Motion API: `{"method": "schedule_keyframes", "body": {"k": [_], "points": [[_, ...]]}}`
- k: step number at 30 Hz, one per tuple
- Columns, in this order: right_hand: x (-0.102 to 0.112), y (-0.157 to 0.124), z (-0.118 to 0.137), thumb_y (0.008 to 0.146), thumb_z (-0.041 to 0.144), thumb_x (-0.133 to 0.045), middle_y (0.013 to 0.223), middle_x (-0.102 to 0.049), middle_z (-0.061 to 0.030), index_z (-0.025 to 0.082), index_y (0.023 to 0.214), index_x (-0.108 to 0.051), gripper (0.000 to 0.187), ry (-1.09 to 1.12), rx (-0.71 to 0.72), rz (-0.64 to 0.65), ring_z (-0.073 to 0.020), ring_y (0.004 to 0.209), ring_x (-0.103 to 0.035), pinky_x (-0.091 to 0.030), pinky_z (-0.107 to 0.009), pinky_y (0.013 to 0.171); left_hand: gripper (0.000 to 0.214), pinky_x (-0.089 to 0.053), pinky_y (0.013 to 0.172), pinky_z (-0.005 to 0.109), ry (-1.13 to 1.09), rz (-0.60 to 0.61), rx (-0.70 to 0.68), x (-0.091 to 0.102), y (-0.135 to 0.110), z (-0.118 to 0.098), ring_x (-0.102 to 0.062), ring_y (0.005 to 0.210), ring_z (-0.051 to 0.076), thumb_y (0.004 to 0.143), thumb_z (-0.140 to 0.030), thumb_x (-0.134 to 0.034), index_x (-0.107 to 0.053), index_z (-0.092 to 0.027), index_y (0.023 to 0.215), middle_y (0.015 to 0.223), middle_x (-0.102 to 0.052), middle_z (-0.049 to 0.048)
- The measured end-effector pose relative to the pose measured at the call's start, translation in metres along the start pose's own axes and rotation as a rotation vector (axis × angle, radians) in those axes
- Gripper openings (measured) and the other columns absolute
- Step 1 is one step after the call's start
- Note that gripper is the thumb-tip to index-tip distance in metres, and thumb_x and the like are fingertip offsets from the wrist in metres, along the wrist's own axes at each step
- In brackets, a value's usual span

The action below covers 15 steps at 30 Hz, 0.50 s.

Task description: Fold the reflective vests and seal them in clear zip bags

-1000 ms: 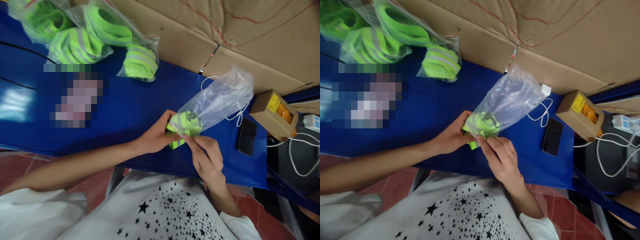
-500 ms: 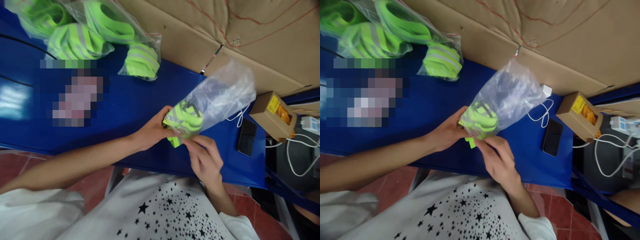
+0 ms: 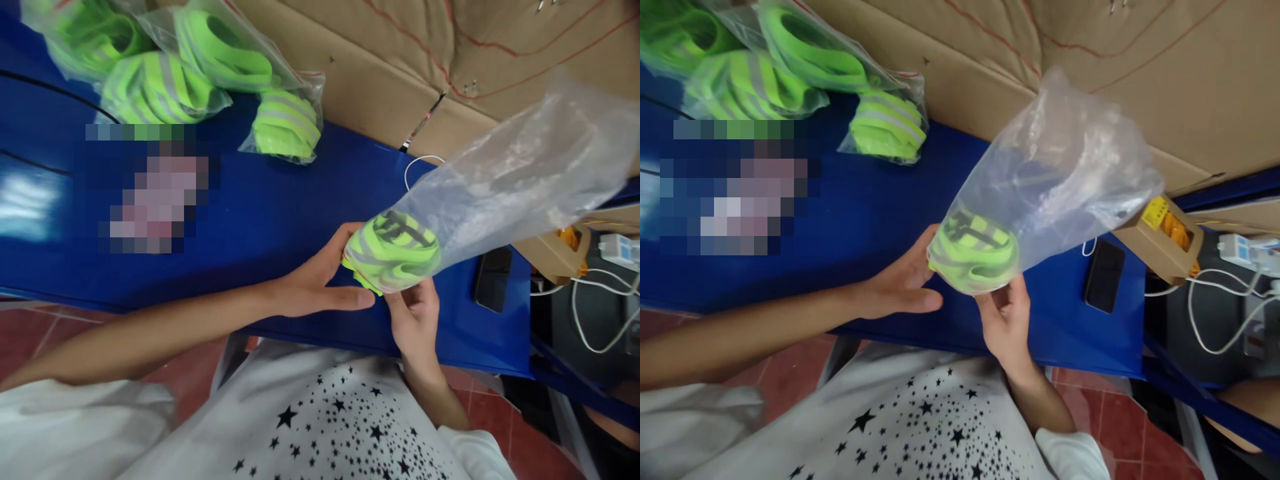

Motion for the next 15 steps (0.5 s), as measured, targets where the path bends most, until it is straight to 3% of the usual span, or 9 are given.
{"method": "schedule_keyframes", "body": {"k": [2,6,9,12,15], "points": [[0.004,0.000,-0.003,0.091,0.029,-0.080,0.119,-0.078,-0.0023,0.030,0.124,-0.070,0.034,0.034,-0.043,0.019,-0.0167,0.108,-0.075,-0.063,-0.030,0.095,0.063,-0.055,0.101,0.039,0.016,-0.052,-0.014,0.006,0.004,-0.006,-0.066,0.120,0.027,0.085,-0.064,-0.079,-0.060,-0.023,0.129,0.129,-0.068,0.0101],[0.002,0.000,-0.010,0.091,0.043,-0.078,0.113,-0.079,-0.0042,0.029,0.120,-0.070,0.033,0.126,-0.119,0.062,-0.0204,0.106,-0.076,-0.065,-0.037,0.091,0.049,-0.056,0.095,0.032,0.177,-0.149,-0.048,0.006,0.005,-0.015,-0.070,0.110,0.022,0.093,-0.055,-0.075,-0.066,-0.021,0.128,0.123,-0.074,0.0073],[0.001,0.008,-0.008,0.094,0.046,-0.073,0.106,-0.079,-0.0034,0.031,0.120,-0.070,0.030,0.185,-0.079,-0.019,-0.0189,0.097,-0.078,-0.066,-0.032,0.080,0.041,-0.057,0.098,0.034,0.178,-0.136,0.056,-0.006,0.000,-0.011,-0.071,0.111,0.023,0.098,-0.051,-0.068,-0.071,-0.020,0.125,0.120,-0.077,0.0064],[0.001,0.018,-0.004,0.097,0.043,-0.068,0.115,-0.077,-0.0074,0.029,0.130,-0.066,0.036,0.162,-0.085,-0.020,-0.0209,0.101,-0.076,-0.066,-0.036,0.082,0.038,-0.055,0.106,0.039,0.074,-0.076,0.142,-0.014,-0.002,-0.002,-0.071,0.114,0.024,0.092,-0.045,-0.076,-0.073,-0.019,0.120,0.120,-0.077,0.0072],[0.000,0.024,-0.005,0.089,0.044,-0.078,0.121,-0.076,-0.0093,0.026,0.127,-0.066,0.043,0.141,-0.159,0.017,-0.0250,0.108,-0.075,-0.065,-0.041,0.088,0.038,-0.054,0.109,0.042,-0.046,-0.037,0.249,-0.011,0.002,0.002,-0.072,0.113,0.023,0.079,-0.036,-0.089,-0.076,-0.018,0.111,0.117,-0.079,0.0068]]}}
Point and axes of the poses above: each hand's wrist, its own y-axis towards the middle knuckle, its own x-axis out of the back of the hand, z = x × y, the point moved 2 cm from there along y, towards the middle knuckle
